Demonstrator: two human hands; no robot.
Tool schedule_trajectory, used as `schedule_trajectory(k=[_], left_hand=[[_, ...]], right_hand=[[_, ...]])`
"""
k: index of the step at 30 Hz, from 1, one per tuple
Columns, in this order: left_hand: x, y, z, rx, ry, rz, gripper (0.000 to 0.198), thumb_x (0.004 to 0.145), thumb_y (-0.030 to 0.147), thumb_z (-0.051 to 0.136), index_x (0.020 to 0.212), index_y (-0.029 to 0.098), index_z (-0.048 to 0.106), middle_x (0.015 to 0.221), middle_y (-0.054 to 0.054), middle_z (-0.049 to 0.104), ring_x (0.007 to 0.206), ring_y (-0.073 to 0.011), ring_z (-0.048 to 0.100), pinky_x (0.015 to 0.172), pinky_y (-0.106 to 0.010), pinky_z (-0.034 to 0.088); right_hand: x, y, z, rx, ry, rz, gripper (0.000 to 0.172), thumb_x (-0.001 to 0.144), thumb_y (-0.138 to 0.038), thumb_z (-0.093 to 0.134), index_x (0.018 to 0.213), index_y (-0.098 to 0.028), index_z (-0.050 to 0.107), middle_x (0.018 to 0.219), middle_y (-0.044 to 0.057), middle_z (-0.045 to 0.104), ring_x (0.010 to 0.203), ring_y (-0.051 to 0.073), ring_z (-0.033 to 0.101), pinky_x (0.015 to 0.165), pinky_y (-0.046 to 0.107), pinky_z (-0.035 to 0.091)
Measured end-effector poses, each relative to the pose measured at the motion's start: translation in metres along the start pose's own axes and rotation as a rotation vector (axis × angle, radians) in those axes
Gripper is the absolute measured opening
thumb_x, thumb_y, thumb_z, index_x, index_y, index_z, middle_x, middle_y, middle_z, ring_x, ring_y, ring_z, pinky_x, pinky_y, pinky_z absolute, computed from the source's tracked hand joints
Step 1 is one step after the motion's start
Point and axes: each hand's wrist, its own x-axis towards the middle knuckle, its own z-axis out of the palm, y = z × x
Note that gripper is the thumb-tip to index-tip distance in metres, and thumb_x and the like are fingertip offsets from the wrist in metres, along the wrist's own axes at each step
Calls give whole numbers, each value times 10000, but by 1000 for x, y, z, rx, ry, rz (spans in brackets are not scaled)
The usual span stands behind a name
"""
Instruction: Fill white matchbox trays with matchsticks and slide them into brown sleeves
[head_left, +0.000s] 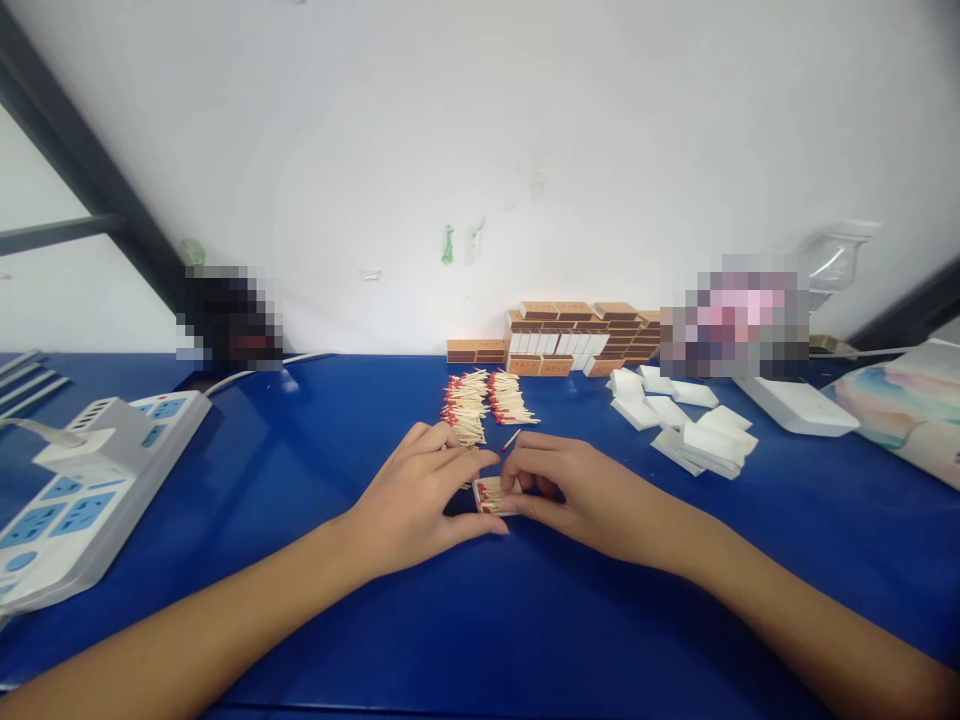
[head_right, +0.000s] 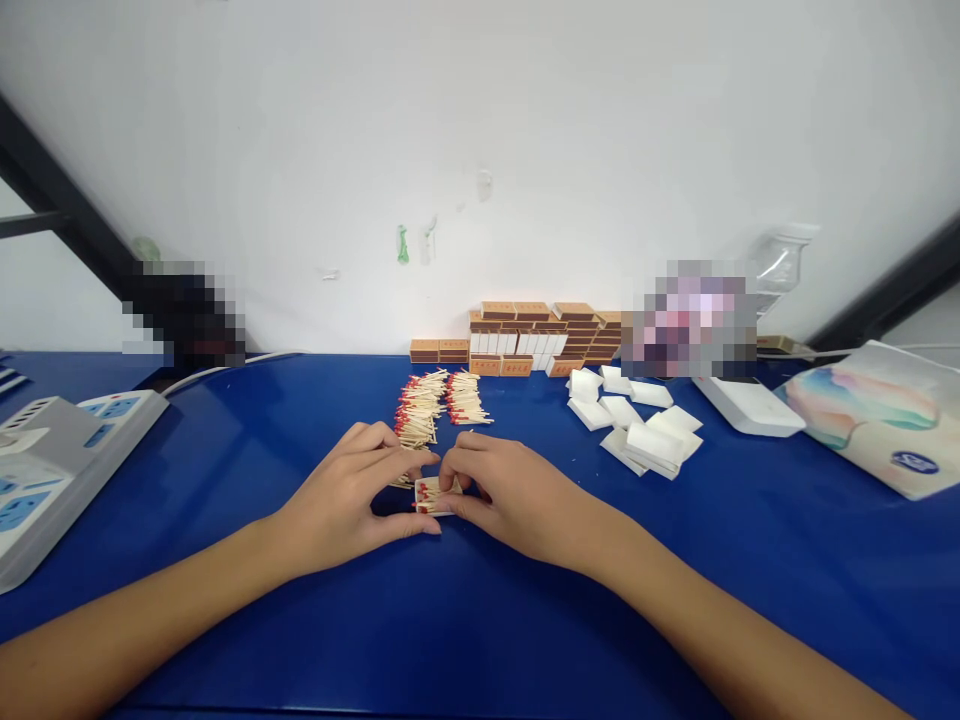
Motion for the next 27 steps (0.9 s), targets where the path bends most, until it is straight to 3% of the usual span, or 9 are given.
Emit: schedule_trajectory(k=[9, 18, 27], left_hand=[[0, -1, 0, 9, -14, -11, 575, 864, 591, 781, 1253, 183, 667, 952, -58, 708, 919, -231, 612, 800, -376, 445], [0, -1, 0, 13, -10, -2, 577, 869, 582, 780, 1262, 175, 663, 962, -59, 708, 933, -230, 610, 808, -375, 443], [0, -2, 0, 8, -20, -10, 566, 880, 602, 760, 1258, 191, 664, 920, -50, 701, 914, -231, 601, 791, -372, 425]], right_hand=[[0, 1, -2, -68, 1, 15, 178, 1011, -314, 663, 873, -202, 675, 891, 12, 624, 754, 144, 562, 659, 281, 418], [1, 0, -5, -74, -37, -16, 165, 1028, -227, 610, 872, -194, 652, 908, 17, 660, 813, 156, 596, 736, 296, 439], [0, 2, -1, 11, -17, 1, 184, 1038, -306, 608, 888, -206, 648, 915, 20, 657, 794, 154, 592, 710, 289, 444]])
